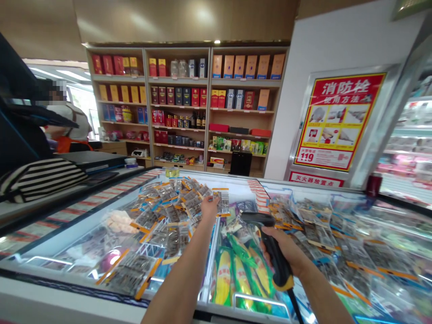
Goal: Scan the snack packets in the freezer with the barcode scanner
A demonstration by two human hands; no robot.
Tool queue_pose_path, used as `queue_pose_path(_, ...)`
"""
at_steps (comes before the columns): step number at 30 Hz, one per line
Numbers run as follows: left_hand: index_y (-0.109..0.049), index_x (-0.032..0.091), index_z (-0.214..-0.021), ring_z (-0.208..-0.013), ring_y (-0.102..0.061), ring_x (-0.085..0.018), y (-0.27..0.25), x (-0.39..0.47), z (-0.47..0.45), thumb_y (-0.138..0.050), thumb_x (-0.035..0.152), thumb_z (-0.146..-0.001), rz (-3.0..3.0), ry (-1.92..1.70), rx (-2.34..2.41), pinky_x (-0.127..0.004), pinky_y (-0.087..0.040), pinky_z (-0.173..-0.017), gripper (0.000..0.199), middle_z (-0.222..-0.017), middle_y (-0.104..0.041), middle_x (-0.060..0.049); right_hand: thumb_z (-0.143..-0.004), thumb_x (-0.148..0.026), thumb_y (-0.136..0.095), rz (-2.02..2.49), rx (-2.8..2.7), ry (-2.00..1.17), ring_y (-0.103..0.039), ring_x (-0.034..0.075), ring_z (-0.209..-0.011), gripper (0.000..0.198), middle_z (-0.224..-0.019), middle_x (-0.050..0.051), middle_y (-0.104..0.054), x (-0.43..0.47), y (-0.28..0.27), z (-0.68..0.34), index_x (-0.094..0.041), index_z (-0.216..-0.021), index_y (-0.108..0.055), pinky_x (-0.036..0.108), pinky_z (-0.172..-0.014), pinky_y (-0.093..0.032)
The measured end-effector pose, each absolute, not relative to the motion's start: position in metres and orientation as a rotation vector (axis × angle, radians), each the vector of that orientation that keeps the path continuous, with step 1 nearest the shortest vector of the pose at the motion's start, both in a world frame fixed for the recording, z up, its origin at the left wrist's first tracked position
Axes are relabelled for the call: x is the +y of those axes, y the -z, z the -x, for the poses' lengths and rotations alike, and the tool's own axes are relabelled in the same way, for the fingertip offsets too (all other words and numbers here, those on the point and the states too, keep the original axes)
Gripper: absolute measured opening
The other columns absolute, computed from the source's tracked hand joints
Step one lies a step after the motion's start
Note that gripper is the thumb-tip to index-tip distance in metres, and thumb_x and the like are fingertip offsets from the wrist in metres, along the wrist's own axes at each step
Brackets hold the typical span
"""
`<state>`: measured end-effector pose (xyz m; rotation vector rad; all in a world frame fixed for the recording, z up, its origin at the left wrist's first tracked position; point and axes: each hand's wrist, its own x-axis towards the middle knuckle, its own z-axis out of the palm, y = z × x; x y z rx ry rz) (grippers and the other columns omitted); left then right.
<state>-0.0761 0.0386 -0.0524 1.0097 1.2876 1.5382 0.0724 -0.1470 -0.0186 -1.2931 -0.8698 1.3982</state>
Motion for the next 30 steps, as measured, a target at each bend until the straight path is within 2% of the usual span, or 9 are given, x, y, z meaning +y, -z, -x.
queue_pose_path(5,-0.051,0.016,-0.073,-0.053,-0.052,-0.013,0.0553,0.0405,0.0726,-0.058,0.019,-0.06,-0.896,-1.548,1.261,-0.026,-0.041,-0.056,0.015,-0.054,-0.052,0.002,-0.071,-0.035,-0.046,1.281,-0.894,-1.368,-0.042,0.008,-0.029,0.018,-0.043,-0.004,-0.051,-0.1491,0.0179,-0.0732,-0.018,-0.075,-0.047,0.018,-0.027,-0.034)
queue_pose_path(12,-0.052,0.016,-0.074,-0.052,-0.051,-0.011,0.0534,0.0405,0.0722,-0.06,0.021,-0.058,-0.885,-1.588,1.229,-0.024,-0.04,-0.054,0.018,-0.055,-0.053,0.002,-0.072,-0.035,-0.047,1.269,-0.859,-1.353,-0.043,0.009,-0.029,0.019,-0.043,-0.003,-0.052,-0.1493,0.0183,-0.0752,-0.016,-0.068,-0.048,0.02,-0.028,-0.035)
queue_pose_path(17,-0.052,0.016,-0.074,-0.053,-0.051,-0.01,0.0539,0.0419,0.073,-0.056,0.019,-0.062,-0.89,-1.634,1.119,-0.022,-0.04,-0.056,0.013,-0.056,-0.053,0.002,-0.071,-0.037,-0.049,1.247,-0.897,-1.38,-0.044,0.009,-0.03,0.021,-0.045,-0.003,-0.053,-0.1487,0.0198,-0.076,-0.016,-0.068,-0.049,0.021,-0.029,-0.037)
queue_pose_path(22,-0.054,0.014,-0.078,-0.052,-0.051,-0.009,0.0533,0.0438,0.0725,-0.058,0.02,-0.061,-0.871,-1.656,1.108,-0.021,-0.039,-0.053,0.018,-0.056,-0.054,0.003,-0.07,-0.038,-0.05,1.243,-0.93,-1.389,-0.044,0.009,-0.03,0.024,-0.044,-0.003,-0.052,-0.15,0.021,-0.0775,-0.014,-0.069,-0.051,0.021,-0.029,-0.038)
queue_pose_path(26,-0.057,0.014,-0.079,-0.054,-0.053,-0.01,0.0539,0.0454,0.0721,-0.061,0.02,-0.059,-0.877,-1.683,1.135,-0.022,-0.04,-0.056,0.022,-0.056,-0.054,0.002,-0.069,-0.038,-0.051,1.24,-0.912,-1.381,-0.045,0.009,-0.031,0.023,-0.045,-0.003,-0.053,-0.1505,0.0217,-0.0783,-0.015,-0.07,-0.051,0.021,-0.029,-0.038)
queue_pose_path(30,-0.057,0.013,-0.079,-0.055,-0.053,-0.009,0.0549,0.0459,0.0729,-0.058,0.017,-0.061,-0.87,-1.69,1.102,-0.022,-0.041,-0.059,0.019,-0.057,-0.055,0.002,-0.071,-0.04,-0.049,1.273,-0.977,-1.353,-0.045,0.008,-0.03,0.026,-0.043,-0.002,-0.052,-0.1506,0.02,-0.0758,-0.015,-0.063,-0.05,0.02,-0.029,-0.038)
